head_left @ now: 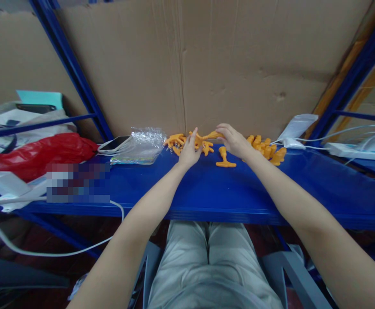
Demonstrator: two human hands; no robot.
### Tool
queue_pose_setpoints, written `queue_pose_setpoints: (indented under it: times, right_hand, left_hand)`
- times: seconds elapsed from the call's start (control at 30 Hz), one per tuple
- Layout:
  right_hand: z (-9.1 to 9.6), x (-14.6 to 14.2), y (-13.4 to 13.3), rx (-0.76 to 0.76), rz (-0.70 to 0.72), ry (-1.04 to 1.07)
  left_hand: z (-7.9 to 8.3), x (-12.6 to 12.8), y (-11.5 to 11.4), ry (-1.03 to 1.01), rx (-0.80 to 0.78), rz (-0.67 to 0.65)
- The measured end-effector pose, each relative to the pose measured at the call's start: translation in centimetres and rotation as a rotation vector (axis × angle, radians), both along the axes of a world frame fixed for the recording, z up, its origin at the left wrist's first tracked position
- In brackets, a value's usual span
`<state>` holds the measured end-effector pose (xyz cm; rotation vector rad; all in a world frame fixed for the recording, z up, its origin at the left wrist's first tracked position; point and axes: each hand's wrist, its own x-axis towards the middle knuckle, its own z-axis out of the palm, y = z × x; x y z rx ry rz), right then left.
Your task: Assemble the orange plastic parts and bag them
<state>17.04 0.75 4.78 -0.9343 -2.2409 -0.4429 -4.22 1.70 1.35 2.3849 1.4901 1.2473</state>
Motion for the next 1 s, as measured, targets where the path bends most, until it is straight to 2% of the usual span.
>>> queue_pose_setpoints:
  times: [0.13, 0.27, 0.37, 0.57, 0.67, 0.77, 0.87, 1.0]
  right_hand:
    - [-0.7, -0.5, 0.0, -0.066, -0.022, -0.043]
    - [-0.5, -0.6, 0.0, -0.205, -0.145, -0.129]
    - [0.1, -0.5, -0.3, -0.271, -0.259, -0.242]
    - [1.0, 0.1, -2.4, -0.071, -0.403, -0.207]
    - [0.8, 0.4, -3.0, 0.003, -0.415, -0.160]
    - [0.5, 0.5, -3.1, 0.008, -0.410, -0.146]
    - [0.5, 0.3, -3.1, -0.086, -0.383, -0.138]
    - [0.5, 0.0, -3.1, -0.292, -0.318, -0.088]
  left_hand:
    - [0.0, -0.4, 0.7, -0.024, 0.016, 0.037]
    - [0.5, -0.6, 0.2, 0.071, 0.032, 0.116]
    - [1.1, -0.2, -0.9, 0.154, 0.050, 0.091]
    - [1.7, 1.0, -2.6, 0.172, 0.114, 0.008]
    - [1.8, 1.3, -3.0, 0.165, 0.132, -0.032]
    - [1.8, 1.4, -3.3, 0.160, 0.135, -0.043]
    - [1.8, 1.2, -3.2, 0.141, 0.141, -0.033]
    - [1.7, 0.8, -3.0, 0.150, 0.132, -0.008]
